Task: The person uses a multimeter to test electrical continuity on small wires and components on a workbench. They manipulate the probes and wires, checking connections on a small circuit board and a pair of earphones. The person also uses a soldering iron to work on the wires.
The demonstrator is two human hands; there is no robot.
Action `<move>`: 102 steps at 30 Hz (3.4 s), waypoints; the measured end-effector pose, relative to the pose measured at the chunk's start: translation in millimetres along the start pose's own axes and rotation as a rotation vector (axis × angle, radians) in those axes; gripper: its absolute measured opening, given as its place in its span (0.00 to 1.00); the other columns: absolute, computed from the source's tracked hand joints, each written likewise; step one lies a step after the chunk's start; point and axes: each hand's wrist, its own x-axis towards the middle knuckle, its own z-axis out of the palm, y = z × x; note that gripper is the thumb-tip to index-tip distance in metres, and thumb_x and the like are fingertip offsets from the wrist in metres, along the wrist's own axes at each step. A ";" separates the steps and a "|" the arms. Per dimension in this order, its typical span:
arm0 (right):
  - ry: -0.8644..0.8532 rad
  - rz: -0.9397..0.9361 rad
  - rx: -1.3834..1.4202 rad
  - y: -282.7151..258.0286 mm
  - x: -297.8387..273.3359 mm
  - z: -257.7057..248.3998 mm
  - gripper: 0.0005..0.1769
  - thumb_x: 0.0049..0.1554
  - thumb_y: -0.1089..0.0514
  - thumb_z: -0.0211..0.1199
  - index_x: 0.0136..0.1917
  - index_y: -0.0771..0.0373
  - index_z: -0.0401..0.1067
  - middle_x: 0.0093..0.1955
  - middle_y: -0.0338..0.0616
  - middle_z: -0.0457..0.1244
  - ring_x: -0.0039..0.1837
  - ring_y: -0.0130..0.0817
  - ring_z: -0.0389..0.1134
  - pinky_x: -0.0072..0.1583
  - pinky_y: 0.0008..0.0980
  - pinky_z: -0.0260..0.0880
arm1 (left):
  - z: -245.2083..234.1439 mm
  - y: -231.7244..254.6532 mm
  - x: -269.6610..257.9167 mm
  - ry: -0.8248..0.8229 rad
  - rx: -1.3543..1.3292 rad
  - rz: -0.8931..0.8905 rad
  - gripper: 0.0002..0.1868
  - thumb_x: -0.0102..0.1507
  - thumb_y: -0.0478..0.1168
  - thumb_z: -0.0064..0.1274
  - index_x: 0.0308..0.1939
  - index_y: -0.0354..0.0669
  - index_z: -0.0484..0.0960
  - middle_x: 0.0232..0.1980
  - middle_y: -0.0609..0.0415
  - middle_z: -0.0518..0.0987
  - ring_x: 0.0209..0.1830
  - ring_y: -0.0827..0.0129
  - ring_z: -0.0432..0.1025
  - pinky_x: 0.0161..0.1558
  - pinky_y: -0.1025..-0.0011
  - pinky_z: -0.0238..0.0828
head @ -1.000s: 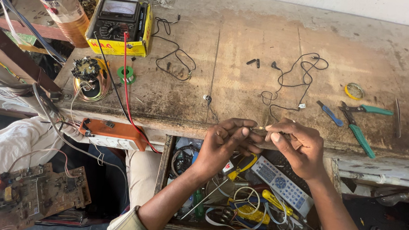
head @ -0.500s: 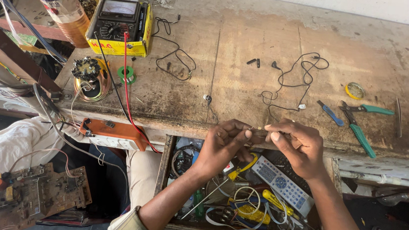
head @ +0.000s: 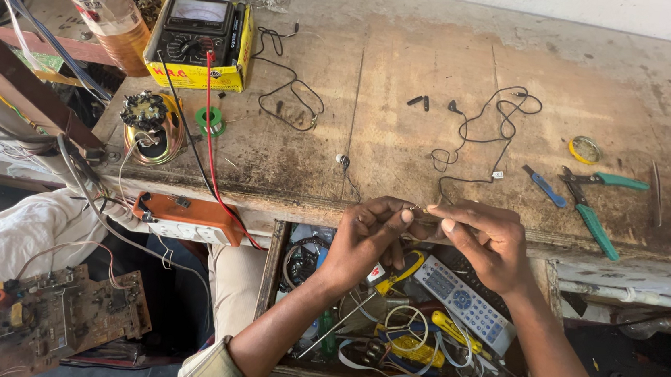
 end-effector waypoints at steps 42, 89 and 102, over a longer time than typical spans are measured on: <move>0.036 -0.070 -0.487 6.6 12.8 -9.8 0.12 0.61 0.56 0.67 0.57 0.58 0.80 0.54 0.42 0.72 0.56 0.33 0.73 0.59 0.31 0.72 | -107.0 65.6 61.4 0.617 1.276 0.559 0.03 0.61 0.31 0.54 0.36 0.33 0.80 0.43 0.42 0.76 0.45 0.48 0.72 0.50 0.54 0.69; -0.187 -0.284 -0.290 -84.6 115.2 124.0 0.18 0.53 0.65 0.68 0.57 0.63 0.78 0.53 0.47 0.72 0.53 0.42 0.72 0.55 0.41 0.71 | -82.4 76.0 -67.1 0.769 0.969 0.402 0.10 0.62 0.36 0.59 0.47 0.39 0.86 0.31 0.52 0.80 0.22 0.69 0.71 0.27 0.70 0.68; -0.285 -0.216 -0.290 -83.2 120.3 125.7 0.14 0.51 0.66 0.68 0.52 0.63 0.78 0.45 0.42 0.72 0.46 0.38 0.71 0.54 0.42 0.65 | -88.3 85.8 -70.3 0.632 0.962 0.364 0.05 0.64 0.35 0.57 0.43 0.41 0.85 0.32 0.47 0.81 0.27 0.59 0.77 0.31 0.64 0.71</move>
